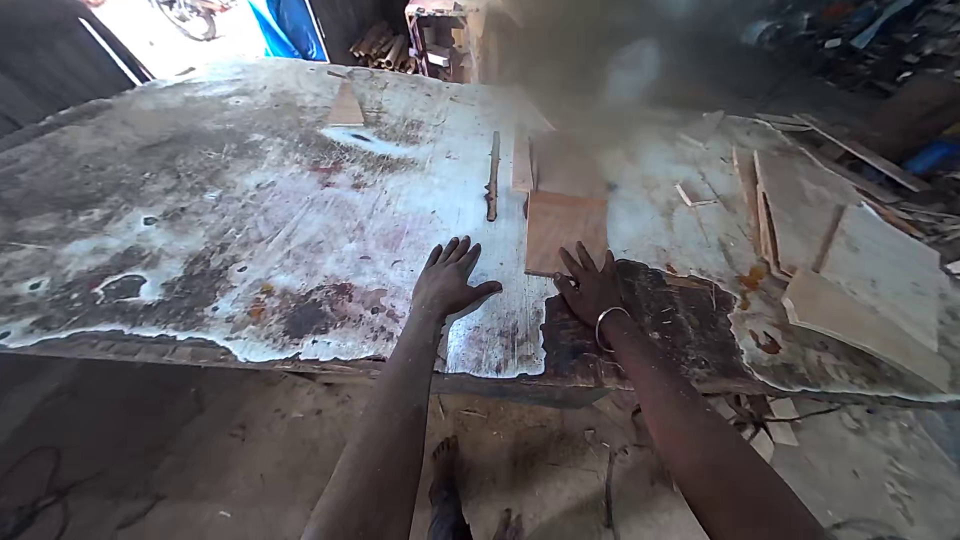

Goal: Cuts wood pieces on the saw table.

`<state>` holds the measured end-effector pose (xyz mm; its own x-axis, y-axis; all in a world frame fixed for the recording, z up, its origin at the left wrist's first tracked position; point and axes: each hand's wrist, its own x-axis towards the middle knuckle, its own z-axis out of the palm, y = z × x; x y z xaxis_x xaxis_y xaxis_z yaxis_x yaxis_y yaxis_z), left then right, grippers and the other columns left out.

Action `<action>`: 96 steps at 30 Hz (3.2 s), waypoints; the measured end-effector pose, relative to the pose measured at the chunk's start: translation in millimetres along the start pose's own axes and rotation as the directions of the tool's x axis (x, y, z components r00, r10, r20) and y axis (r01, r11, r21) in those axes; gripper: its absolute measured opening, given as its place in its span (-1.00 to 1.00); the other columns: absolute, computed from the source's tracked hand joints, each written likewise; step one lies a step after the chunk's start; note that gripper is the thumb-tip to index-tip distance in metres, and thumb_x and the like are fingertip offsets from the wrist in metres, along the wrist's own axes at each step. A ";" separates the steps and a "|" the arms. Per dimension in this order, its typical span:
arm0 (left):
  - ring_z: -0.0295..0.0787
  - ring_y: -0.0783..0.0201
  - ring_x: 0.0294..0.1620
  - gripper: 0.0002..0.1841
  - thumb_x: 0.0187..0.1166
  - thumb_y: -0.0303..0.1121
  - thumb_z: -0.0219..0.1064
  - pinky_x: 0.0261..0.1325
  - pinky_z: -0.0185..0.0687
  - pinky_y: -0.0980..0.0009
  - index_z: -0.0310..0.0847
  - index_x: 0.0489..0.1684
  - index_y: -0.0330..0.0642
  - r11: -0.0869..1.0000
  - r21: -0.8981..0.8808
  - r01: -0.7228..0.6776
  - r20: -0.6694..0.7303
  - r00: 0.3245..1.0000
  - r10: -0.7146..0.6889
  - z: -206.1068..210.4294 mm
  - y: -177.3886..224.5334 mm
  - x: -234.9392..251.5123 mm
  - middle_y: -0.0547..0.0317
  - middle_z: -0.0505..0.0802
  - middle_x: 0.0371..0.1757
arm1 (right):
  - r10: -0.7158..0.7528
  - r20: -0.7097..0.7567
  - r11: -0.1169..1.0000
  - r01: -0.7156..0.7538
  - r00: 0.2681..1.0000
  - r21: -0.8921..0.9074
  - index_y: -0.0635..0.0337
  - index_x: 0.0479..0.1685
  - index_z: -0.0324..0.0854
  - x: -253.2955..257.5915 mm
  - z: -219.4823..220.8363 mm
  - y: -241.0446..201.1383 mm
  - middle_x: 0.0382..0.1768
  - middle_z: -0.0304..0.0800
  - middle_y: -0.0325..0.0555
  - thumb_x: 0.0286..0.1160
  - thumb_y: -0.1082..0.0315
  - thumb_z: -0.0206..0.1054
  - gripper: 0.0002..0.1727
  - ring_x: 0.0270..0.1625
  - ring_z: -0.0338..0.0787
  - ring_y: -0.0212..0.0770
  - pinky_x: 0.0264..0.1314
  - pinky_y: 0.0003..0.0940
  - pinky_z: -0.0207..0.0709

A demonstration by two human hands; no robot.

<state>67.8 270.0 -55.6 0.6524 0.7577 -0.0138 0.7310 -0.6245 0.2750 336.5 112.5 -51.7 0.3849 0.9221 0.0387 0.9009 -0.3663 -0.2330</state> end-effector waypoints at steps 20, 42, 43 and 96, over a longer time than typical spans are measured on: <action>-0.12 0.25 0.94 0.19 0.13 0.79 -0.03 0.94 -0.38 0.06 0.18 0.85 0.27 1.000 -0.027 0.010 -0.015 1.000 -0.010 0.1 -0.3 3.4 0.35 0.20 0.90 | -0.051 -0.011 0.999 0.051 0.999 -0.004 -0.40 0.87 0.12 56.5 -4.6 2.1 0.93 -0.11 -0.17 0.78 -0.29 -0.30 -0.30 0.93 -0.22 0.26 0.84 0.43 -0.46; -0.12 0.29 0.93 0.19 0.11 0.79 0.01 0.94 -0.41 0.08 0.22 0.83 0.26 0.999 -0.049 0.013 -0.016 1.000 -0.014 1.1 -1.3 3.0 0.37 0.21 0.89 | -0.112 -0.042 0.994 0.111 0.993 -0.020 0.03 0.89 0.06 138.7 0.3 15.7 0.90 -0.03 0.03 0.87 0.01 -0.30 -0.34 0.94 -0.10 0.08 0.86 0.36 -0.60; -0.12 0.29 0.93 0.19 0.11 0.78 0.01 0.94 -0.41 0.08 0.22 0.83 0.26 0.999 -0.049 0.012 -0.016 1.000 -0.012 1.3 -1.4 3.0 0.37 0.22 0.89 | -0.112 -0.042 0.994 0.111 0.993 -0.022 0.03 0.89 0.06 141.8 -0.2 16.2 0.90 -0.03 0.02 0.88 0.00 -0.30 -0.34 0.94 -0.11 0.08 0.86 0.35 -0.60; -0.28 0.02 0.95 -0.05 0.19 0.70 0.12 0.82 -0.48 -0.38 0.19 0.76 0.71 0.945 -0.053 -0.324 0.084 0.941 0.328 -36.8 -39.4 258.8 0.28 0.08 0.93 | -0.016 -0.274 0.989 0.056 0.961 0.136 -0.25 0.65 0.52 62.9 5.8 74.2 0.78 0.31 -0.07 0.55 -0.32 0.14 -0.29 0.82 0.22 0.14 0.82 0.15 0.12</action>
<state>200.5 497.7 -34.6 0.8704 0.4924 -0.0040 0.4684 -0.8254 0.3153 426.4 144.1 -72.2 0.4104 0.8585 0.3076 0.8852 -0.2940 -0.3605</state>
